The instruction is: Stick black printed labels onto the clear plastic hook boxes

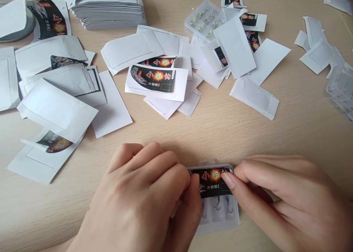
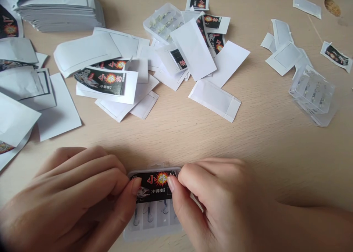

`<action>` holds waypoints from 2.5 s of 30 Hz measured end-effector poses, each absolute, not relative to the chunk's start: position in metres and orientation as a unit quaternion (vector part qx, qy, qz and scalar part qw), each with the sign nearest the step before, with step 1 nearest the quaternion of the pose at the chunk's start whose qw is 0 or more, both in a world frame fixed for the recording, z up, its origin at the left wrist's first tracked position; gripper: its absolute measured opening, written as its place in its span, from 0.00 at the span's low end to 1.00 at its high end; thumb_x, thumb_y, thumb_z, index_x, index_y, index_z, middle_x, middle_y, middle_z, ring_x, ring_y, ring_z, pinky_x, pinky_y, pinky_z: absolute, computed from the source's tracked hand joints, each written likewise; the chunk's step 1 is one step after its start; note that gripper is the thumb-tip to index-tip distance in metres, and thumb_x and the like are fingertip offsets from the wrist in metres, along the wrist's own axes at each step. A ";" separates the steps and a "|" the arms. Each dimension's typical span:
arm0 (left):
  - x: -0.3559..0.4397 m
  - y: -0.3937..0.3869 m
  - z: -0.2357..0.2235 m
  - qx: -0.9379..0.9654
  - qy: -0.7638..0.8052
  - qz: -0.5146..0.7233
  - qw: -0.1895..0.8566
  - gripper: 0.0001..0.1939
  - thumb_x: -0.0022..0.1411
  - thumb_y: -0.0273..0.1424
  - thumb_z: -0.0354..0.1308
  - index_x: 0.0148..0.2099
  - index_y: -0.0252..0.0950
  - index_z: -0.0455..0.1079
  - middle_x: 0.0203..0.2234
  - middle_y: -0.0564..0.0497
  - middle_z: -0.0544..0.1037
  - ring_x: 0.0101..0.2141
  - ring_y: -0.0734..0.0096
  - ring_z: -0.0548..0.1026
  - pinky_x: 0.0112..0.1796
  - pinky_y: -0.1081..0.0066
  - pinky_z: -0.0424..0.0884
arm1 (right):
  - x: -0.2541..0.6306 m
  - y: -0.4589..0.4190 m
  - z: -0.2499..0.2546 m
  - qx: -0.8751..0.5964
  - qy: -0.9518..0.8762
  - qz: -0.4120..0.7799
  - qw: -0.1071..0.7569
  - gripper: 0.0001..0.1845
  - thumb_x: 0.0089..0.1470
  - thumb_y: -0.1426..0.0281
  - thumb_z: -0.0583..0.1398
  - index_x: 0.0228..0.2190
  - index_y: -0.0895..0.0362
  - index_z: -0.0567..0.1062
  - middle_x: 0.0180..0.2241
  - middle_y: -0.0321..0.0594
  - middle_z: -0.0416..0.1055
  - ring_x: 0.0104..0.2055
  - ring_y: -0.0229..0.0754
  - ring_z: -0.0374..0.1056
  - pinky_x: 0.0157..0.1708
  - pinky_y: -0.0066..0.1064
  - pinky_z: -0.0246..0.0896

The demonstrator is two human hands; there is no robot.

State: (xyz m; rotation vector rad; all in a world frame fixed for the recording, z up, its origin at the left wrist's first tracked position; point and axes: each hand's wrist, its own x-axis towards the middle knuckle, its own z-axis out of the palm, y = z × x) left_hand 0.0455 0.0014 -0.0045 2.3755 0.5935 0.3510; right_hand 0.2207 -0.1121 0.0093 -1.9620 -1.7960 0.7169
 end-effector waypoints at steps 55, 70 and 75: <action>0.035 0.030 0.008 0.592 0.256 0.168 0.745 0.16 0.69 0.43 0.44 0.47 0.36 0.63 0.33 0.51 0.68 0.35 0.72 0.67 0.37 0.73 0.66 | 0.203 -0.043 0.002 -0.529 -0.391 0.640 0.397 0.19 0.58 0.53 0.55 0.44 0.52 0.62 0.32 0.35 0.64 0.29 0.34 0.62 0.26 0.23 0.58; 0.034 0.031 0.010 0.578 0.304 0.096 0.751 0.20 0.65 0.49 0.47 0.39 0.35 0.62 0.23 0.55 0.63 0.23 0.78 0.62 0.21 0.78 0.59 | 0.211 -0.044 0.003 -0.536 -0.412 0.631 0.381 0.25 0.57 0.54 0.58 0.53 0.51 0.69 0.24 0.33 0.63 0.22 0.30 0.55 0.19 0.19 0.54; 0.032 0.029 0.006 0.606 0.260 0.052 0.750 0.22 0.66 0.49 0.45 0.42 0.34 0.65 0.24 0.54 0.64 0.22 0.78 0.60 0.21 0.77 0.57 | 0.219 -0.047 0.006 -0.594 -0.456 0.574 0.330 0.24 0.59 0.53 0.54 0.47 0.55 0.75 0.22 0.34 0.59 0.21 0.31 0.52 0.15 0.20 0.49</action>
